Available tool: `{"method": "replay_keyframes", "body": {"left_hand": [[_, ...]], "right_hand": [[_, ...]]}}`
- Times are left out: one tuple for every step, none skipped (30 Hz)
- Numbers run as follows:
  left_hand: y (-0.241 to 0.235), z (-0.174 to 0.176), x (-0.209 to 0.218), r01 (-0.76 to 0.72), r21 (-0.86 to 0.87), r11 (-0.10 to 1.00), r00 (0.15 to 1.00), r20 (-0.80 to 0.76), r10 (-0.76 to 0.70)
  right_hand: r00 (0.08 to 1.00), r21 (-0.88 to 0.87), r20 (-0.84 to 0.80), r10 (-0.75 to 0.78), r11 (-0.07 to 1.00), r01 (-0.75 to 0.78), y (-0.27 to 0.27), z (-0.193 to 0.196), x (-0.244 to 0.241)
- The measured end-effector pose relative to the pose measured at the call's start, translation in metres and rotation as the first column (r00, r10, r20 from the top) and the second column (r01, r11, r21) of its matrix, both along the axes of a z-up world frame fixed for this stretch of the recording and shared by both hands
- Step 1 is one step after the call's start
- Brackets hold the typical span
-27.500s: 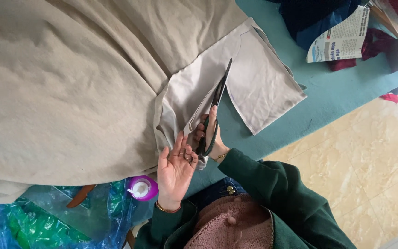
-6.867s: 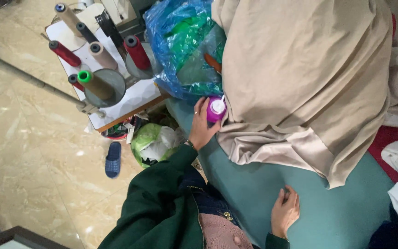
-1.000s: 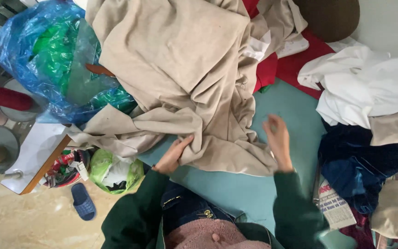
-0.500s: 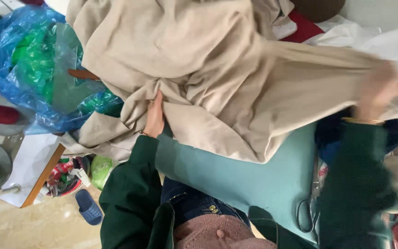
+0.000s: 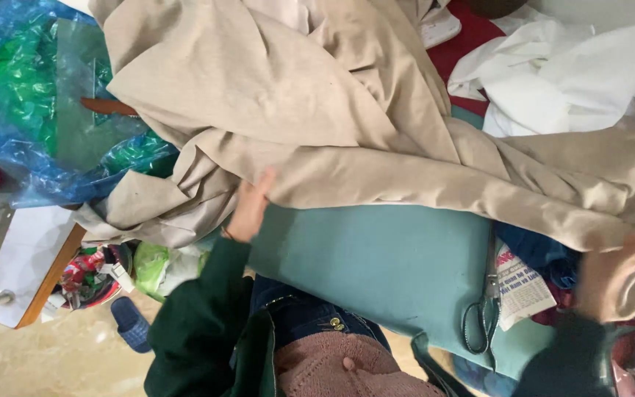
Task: Marking a pattern on fabric with a pen and ruler, then cutting it out with scissors.
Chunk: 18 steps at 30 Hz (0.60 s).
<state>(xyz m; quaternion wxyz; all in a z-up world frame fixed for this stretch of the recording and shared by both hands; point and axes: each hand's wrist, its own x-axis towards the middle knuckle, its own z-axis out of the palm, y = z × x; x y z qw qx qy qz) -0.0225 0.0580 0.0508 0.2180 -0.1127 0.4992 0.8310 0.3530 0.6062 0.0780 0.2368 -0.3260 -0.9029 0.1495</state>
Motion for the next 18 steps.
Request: {"method": "replay_keyframes", "body": {"left_hand": [[-0.001,-0.011,0.016,0.037,-0.05,0.998,0.998,-0.048,-0.039],[-0.003,-0.021,0.032,0.071,-0.101,0.992,0.992,-0.094,-0.08],[-0.025,-0.112,0.042,0.067,-0.105,0.992,0.992,-0.095,-0.077],[-0.035,-0.189,0.048,0.103,-0.14,0.985,0.986,-0.115,-0.119],[-0.019,-0.257,0.042,0.145,-0.173,0.974,0.977,-0.13,-0.168],[-0.023,-0.25,0.049,0.149,-0.175,0.973,0.977,-0.128,-0.173],[-0.026,-0.242,0.056,0.149,-0.148,0.978,0.981,-0.104,-0.165],[-0.029,-0.235,0.064,0.148,-0.12,0.982,0.984,-0.08,-0.158],[-0.037,-0.169,0.07,0.151,-0.122,0.981,0.983,-0.081,-0.162],[-0.039,-0.096,0.08,0.139,-0.011,0.99,0.99,0.038,-0.138],[-0.042,-0.016,0.1,0.112,0.1,0.989,0.979,0.16,-0.127],[-0.071,-0.049,0.118,0.116,0.1,0.988,0.979,0.159,-0.131],[-0.102,-0.083,0.136,0.183,0.049,0.982,0.975,0.12,-0.187],[-0.134,-0.116,0.154,0.246,-0.005,0.969,0.966,0.083,-0.245],[-0.141,-0.105,0.151,0.251,-0.008,0.968,0.965,0.08,-0.25],[-0.148,-0.093,0.148,0.237,0.102,0.966,0.967,0.069,-0.245],[-0.155,-0.082,0.146,0.221,0.211,0.952,0.969,0.061,-0.238],[-0.139,-0.045,0.131,0.225,0.209,0.952,0.968,0.059,-0.242]], "right_hand": [[0.995,-0.025,-0.028,-0.097,0.995,0.096,-0.008,-0.025,-0.007],[0.98,-0.053,-0.052,-0.194,0.98,0.191,-0.016,-0.051,-0.015],[0.98,-0.057,-0.053,-0.191,0.981,0.188,-0.037,-0.077,-0.022],[0.946,-0.285,-0.304,-0.109,0.958,0.019,-0.057,-0.103,-0.029],[0.836,-0.445,-0.542,-0.091,0.875,-0.193,-0.079,-0.127,-0.031],[0.836,-0.447,-0.54,-0.096,0.874,-0.188,-0.101,-0.127,-0.042],[0.795,-0.765,-0.53,-0.295,0.57,-0.299,-0.123,-0.126,-0.052],[0.769,-0.901,-0.428,-0.475,0.151,-0.408,-0.144,-0.126,-0.064],[0.767,-0.9,-0.428,-0.478,0.151,-0.409,-0.154,-0.109,-0.075],[0.716,-0.846,-0.384,-0.582,-0.089,-0.526,-0.163,-0.092,-0.087],[0.675,-0.717,-0.306,-0.671,-0.304,-0.627,-0.171,-0.074,-0.098],[0.672,-0.717,-0.306,-0.674,-0.301,-0.629,-0.175,-0.057,-0.105],[0.722,-0.824,-0.33,-0.608,-0.187,-0.534,-0.182,-0.04,-0.11],[0.773,-0.901,-0.334,-0.539,-0.058,-0.43,-0.188,-0.023,-0.116],[0.769,-0.9,-0.336,-0.543,-0.057,-0.433,-0.188,-0.021,-0.112],[0.768,-0.89,-0.395,-0.504,0.001,-0.457,-0.188,-0.018,-0.108],[0.766,-0.876,-0.449,-0.46,0.058,-0.479,-0.187,-0.016,-0.104],[0.763,-0.875,-0.451,-0.464,0.059,-0.481,-0.179,-0.025,-0.086]]}}
